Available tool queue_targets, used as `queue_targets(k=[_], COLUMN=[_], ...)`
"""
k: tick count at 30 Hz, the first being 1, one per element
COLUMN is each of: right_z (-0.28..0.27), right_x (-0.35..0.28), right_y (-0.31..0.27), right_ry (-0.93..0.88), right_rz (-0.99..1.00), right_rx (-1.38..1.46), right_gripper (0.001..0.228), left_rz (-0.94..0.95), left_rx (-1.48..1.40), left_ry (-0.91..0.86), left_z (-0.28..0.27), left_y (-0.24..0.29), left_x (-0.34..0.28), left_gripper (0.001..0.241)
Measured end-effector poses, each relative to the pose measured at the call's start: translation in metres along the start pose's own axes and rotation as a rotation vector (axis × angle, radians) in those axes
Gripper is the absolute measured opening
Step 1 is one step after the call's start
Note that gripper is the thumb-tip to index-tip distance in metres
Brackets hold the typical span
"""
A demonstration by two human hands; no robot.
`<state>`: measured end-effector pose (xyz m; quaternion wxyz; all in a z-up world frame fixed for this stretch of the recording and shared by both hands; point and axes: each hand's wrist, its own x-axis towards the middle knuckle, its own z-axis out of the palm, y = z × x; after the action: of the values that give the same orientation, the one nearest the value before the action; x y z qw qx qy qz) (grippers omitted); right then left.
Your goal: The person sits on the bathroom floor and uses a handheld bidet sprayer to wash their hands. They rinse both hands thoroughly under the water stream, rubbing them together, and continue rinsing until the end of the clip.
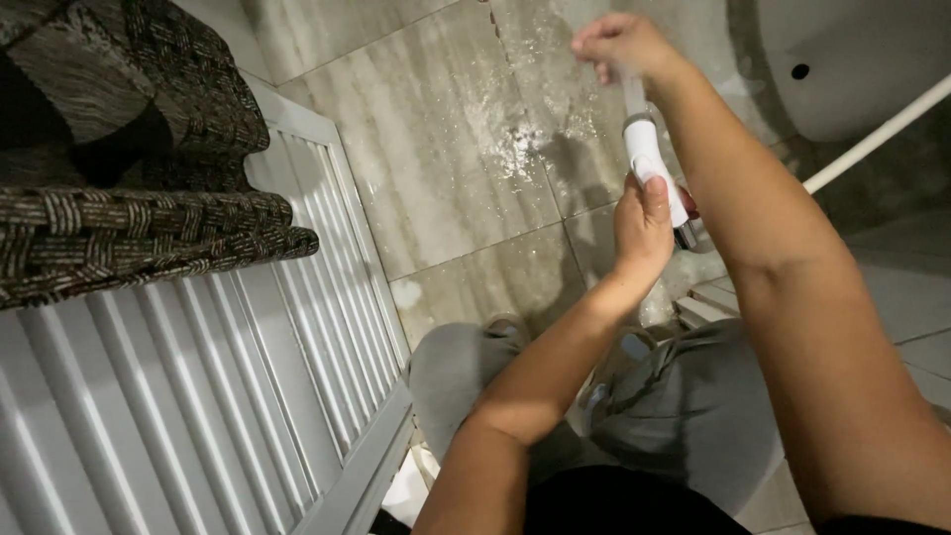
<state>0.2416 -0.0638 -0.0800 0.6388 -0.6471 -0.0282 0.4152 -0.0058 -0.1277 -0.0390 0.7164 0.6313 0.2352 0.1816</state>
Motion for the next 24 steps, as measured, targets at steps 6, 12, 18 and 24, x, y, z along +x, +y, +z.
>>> queue_targets(k=[6, 12, 18, 24], right_z=[-0.025, -0.068, -0.031, -0.010], right_x=[0.008, 0.055, 0.030, -0.037], right_y=[0.005, 0.024, 0.003, -0.039], right_ry=[0.035, 0.100, 0.297, 0.004], right_rz=[-0.186, -0.087, -0.005, -0.089], right_rx=[-0.445, 0.187, 0.035, -0.191], right_gripper=[0.011, 0.018, 0.013, 0.016], left_rz=[-0.057, -0.025, 0.000, -0.064], left_rx=[-0.261, -0.215, -0.213, -0.128], left_ry=[-0.124, -0.218, -0.240, -0.245], left_z=[0.007, 0.009, 0.006, 0.010], left_y=[-0.002, 0.002, 0.010, -0.023], left_x=[-0.020, -0.056, -0.063, -0.024], left_gripper=[0.070, 0.073, 0.077, 0.072])
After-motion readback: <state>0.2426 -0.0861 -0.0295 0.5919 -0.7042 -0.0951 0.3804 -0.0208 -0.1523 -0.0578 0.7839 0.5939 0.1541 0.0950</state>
